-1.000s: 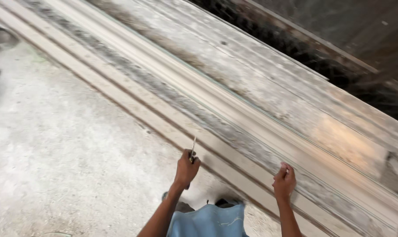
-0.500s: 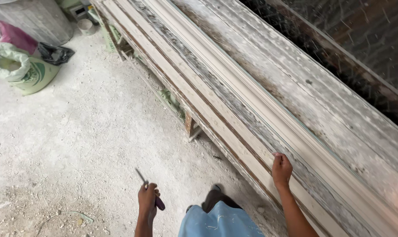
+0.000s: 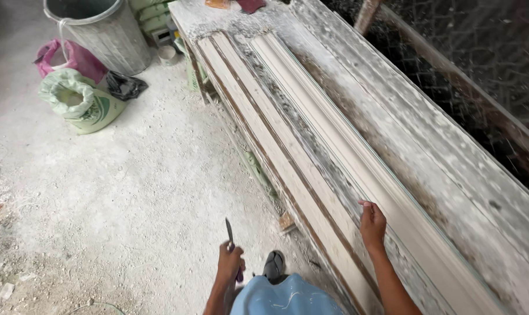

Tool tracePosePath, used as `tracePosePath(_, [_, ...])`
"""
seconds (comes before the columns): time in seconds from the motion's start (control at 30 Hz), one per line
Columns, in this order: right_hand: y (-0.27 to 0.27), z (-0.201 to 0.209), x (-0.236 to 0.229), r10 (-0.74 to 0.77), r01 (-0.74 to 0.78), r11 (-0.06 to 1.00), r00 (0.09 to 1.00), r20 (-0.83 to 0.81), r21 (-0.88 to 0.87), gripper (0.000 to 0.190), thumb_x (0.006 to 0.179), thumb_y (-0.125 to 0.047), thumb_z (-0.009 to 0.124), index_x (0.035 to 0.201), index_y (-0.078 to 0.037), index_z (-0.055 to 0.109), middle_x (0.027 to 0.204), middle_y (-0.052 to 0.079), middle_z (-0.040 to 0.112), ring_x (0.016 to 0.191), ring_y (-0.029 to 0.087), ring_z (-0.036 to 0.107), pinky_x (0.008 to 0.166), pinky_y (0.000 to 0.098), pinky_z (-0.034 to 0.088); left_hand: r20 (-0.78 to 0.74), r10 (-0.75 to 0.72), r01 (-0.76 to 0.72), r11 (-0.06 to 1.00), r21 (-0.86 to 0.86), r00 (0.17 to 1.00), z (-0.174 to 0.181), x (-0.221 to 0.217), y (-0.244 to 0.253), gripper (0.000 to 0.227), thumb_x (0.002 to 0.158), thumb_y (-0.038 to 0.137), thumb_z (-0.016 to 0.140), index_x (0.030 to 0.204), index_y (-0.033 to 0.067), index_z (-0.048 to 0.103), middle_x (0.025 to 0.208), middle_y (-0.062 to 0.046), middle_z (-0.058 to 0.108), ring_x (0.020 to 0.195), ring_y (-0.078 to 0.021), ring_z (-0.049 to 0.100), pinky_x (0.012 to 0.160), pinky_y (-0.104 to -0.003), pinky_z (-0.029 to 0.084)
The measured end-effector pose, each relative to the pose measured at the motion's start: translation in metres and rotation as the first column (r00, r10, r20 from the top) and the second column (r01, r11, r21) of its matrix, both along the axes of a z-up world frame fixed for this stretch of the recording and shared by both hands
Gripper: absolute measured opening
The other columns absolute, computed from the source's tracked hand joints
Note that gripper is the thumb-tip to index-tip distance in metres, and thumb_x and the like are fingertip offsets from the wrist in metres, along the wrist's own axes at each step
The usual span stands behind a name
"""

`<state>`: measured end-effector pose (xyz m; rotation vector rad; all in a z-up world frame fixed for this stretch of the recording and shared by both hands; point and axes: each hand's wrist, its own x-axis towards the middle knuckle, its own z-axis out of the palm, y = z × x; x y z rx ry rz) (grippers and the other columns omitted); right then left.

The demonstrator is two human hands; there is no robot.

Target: The person uses a sanding block to smooth the surface of a long white molding piece placed on a workbench. They repeatedly rub the sanding block along the length of the molding, focusing on the flat and profiled edges.

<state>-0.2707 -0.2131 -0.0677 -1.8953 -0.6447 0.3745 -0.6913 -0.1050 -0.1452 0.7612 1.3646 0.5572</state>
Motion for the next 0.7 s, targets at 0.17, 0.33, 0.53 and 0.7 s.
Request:
tracePosePath(0.17, [0.102, -0.005, 0.021, 0.164, -0.152, 0.977, 0.984, -0.070, 0.149, 0.038, 0.111, -0.036, 0.052, 0.117, -0.006, 0.074, 0.073, -0.002, 0.045, 0.068, 0.008, 0.042, 0.063, 0.0257, 0.036, 0.011, -0.018, 0.017, 0.989, 0.148, 1.000, 0.043, 0.047, 0.103, 0.058, 0.096, 0.014, 0.058, 0.146, 0.0002, 0.031, 0.105, -0.017, 0.065, 0.064, -0.0171, 0.061, 0.053, -0.032, 0.054])
tracePosePath(0.33, [0.193, -0.011, 0.060, 0.224, -0.216, 0.967, 0.973, 0.047, -0.135, 0.051, 0.100, -0.044, 0.056, 0.140, -0.011, 0.056, 0.140, 0.012, 0.057, 0.129, 0.024, 0.050, 0.107, 0.0416, 0.039, -0.173, -0.192, 0.246, 0.887, 0.392, 0.966, 0.071, 0.096, 0.188, 0.058, 0.096, 0.012, 0.057, 0.146, -0.0009, 0.033, 0.130, -0.022, 0.062, 0.097, -0.0293, 0.066, 0.079, -0.042, 0.056])
tracePosePath(0.53, [0.275, -0.022, 0.108, 0.195, -0.013, 0.805, 0.950, 0.243, -0.593, 0.083, 0.092, -0.063, 0.055, 0.160, -0.022, 0.031, 0.168, 0.020, 0.018, 0.154, 0.042, 0.009, 0.122, 0.0616, 0.014, -0.358, -0.273, 0.439, 0.706, 0.556, 0.893, 0.088, 0.179, 0.332, 0.069, 0.086, 0.012, 0.069, 0.147, -0.0041, 0.040, 0.125, -0.027, 0.064, 0.104, -0.0367, 0.069, 0.089, -0.044, 0.055])
tracePosePath(0.7, [0.312, -0.029, 0.118, 0.135, 0.020, 0.524, 0.985, 0.106, -0.852, 0.106, 0.081, -0.085, 0.044, 0.164, -0.028, 0.009, 0.172, 0.016, -0.008, 0.155, 0.043, -0.015, 0.117, 0.0712, -0.004, -0.255, -0.309, 0.386, 0.510, 0.769, 0.916, 0.093, 0.284, 0.458, 0.070, 0.087, 0.008, 0.067, 0.148, -0.0098, 0.037, 0.125, -0.033, 0.059, 0.113, -0.0464, 0.061, 0.097, -0.050, 0.051])
